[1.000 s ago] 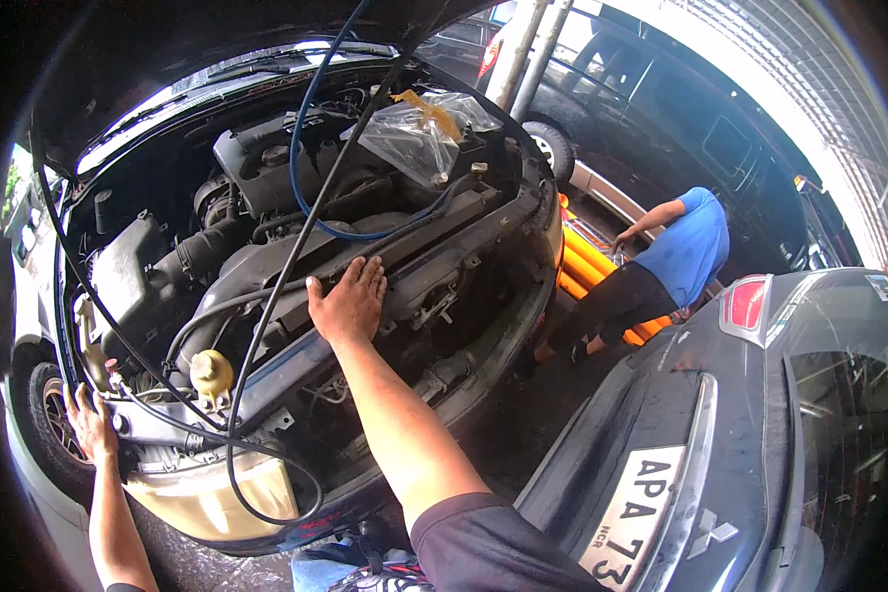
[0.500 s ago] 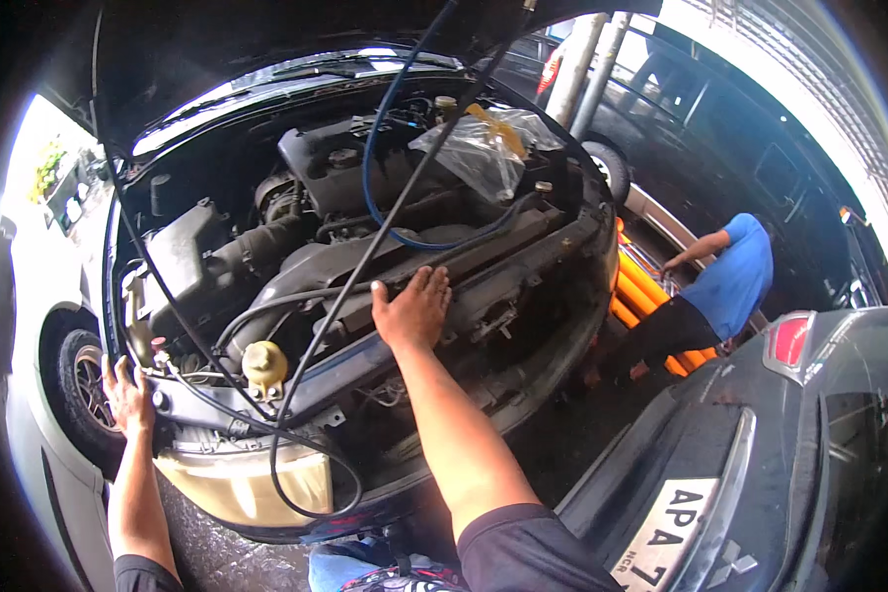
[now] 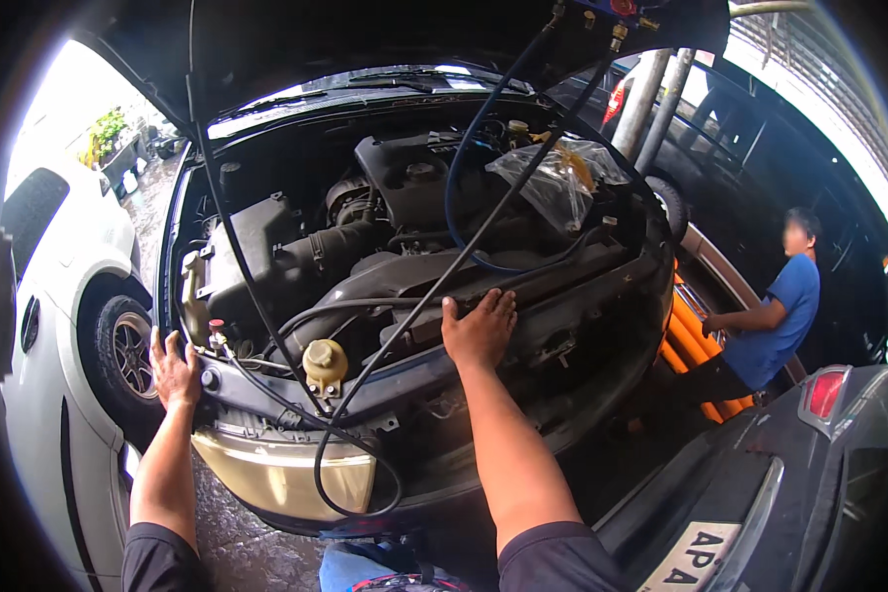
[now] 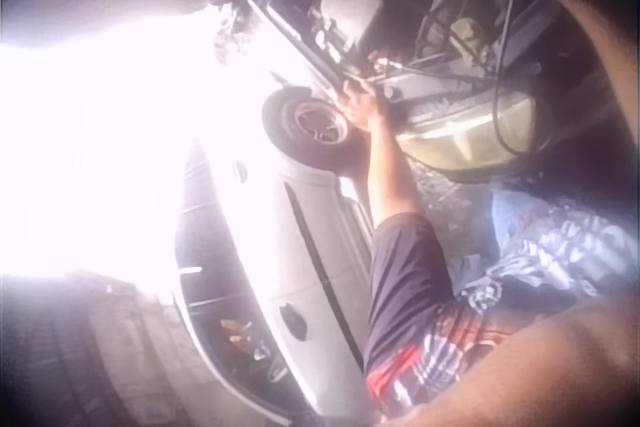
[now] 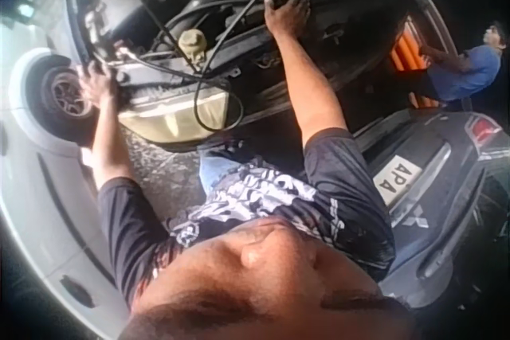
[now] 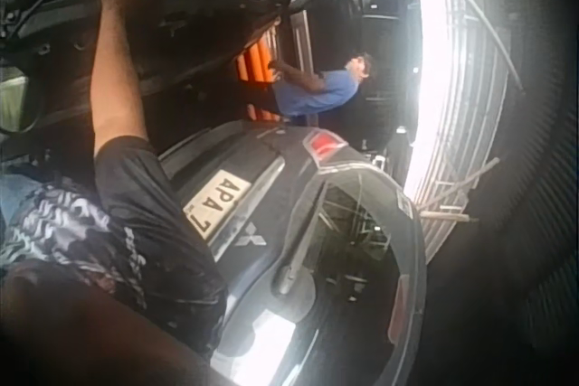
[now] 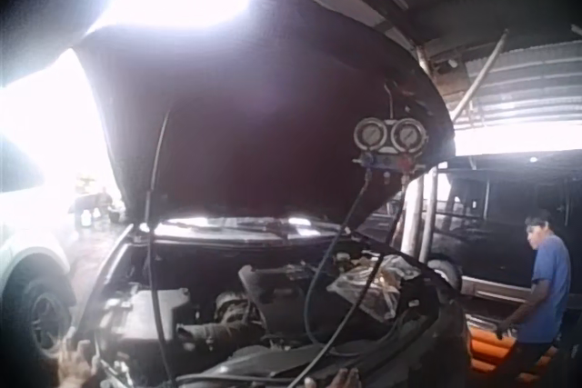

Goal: Inspecting and repairing a car engine under the hood in a service bay area.

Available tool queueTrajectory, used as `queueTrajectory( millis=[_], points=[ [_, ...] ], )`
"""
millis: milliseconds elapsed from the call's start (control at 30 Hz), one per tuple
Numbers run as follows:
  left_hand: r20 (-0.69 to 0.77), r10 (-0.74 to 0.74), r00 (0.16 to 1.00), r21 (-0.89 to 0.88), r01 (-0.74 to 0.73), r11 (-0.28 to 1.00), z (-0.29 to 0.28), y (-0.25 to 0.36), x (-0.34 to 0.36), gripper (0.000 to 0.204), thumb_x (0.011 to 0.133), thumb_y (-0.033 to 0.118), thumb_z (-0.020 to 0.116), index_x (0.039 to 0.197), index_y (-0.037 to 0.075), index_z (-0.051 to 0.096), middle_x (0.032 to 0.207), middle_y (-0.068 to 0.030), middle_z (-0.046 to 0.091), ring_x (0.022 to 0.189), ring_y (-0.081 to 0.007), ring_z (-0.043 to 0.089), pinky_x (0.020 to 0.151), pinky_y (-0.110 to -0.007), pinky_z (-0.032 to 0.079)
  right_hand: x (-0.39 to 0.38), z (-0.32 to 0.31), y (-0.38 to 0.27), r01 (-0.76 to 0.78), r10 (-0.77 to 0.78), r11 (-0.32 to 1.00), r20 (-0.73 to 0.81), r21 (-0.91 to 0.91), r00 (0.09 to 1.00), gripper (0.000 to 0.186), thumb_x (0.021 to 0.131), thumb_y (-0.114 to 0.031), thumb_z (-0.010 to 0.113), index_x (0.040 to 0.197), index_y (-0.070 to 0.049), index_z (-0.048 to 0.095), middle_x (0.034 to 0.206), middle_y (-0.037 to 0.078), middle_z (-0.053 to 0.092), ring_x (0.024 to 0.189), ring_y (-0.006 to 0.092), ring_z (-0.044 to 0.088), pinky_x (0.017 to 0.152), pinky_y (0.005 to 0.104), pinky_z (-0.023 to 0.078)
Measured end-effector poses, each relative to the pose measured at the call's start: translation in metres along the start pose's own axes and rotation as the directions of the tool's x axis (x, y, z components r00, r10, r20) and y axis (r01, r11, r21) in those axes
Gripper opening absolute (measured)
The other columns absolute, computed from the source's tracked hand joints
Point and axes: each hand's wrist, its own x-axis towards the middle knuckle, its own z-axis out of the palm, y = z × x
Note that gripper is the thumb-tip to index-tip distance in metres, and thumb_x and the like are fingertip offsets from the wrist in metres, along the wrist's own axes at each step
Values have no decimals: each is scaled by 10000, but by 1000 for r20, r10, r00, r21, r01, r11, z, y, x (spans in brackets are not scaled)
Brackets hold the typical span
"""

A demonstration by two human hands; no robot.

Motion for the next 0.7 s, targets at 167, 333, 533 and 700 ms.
queueTrajectory(
  millis=[167,333,533,700],
  points=[
    [16,-5,1000,-23,6,1000,1,3,0,421,927,346,571,1297,151,520,1542,-138,316,1379,-400,345,1122,-479,339,1,-4,-1,-5,5,1000,18,-9,1000,899,881,-568,567,1420,124,371,1502,336,327,1422,404,330,1203,437,213],
    [20,-11,1000,0,11,1000,-8,-1,-1,436,928,366,563,1316,171,528,1556,-119,306,1400,-362,336,1117,-477,345,-1,0,-6,20,-20,1000,-9,0,1000,897,879,-571,569,1411,125,381,1480,347,354,1416,418,333,1194,456,229],
    [51,-55,997,13,54,998,-3,4,0,485,920,419,554,1337,172,531,1584,-89,285,1428,-328,315,1129,-481,310,0,11,9,56,-58,998,-62,-35,996,866,882,-564,577,1400,107,405,1469,354,366,1394,446,357,1169,504,261],
    [52,-55,997,-20,56,998,-1,2,0,509,903,443,568,1335,175,546,1572,-103,293,1438,-321,286,1122,-480,308,1,11,10,53,-54,998,-36,-37,998,826,892,-526,584,1402,99,406,1468,344,372,1383,450,366,1160,490,287]
  ],
)
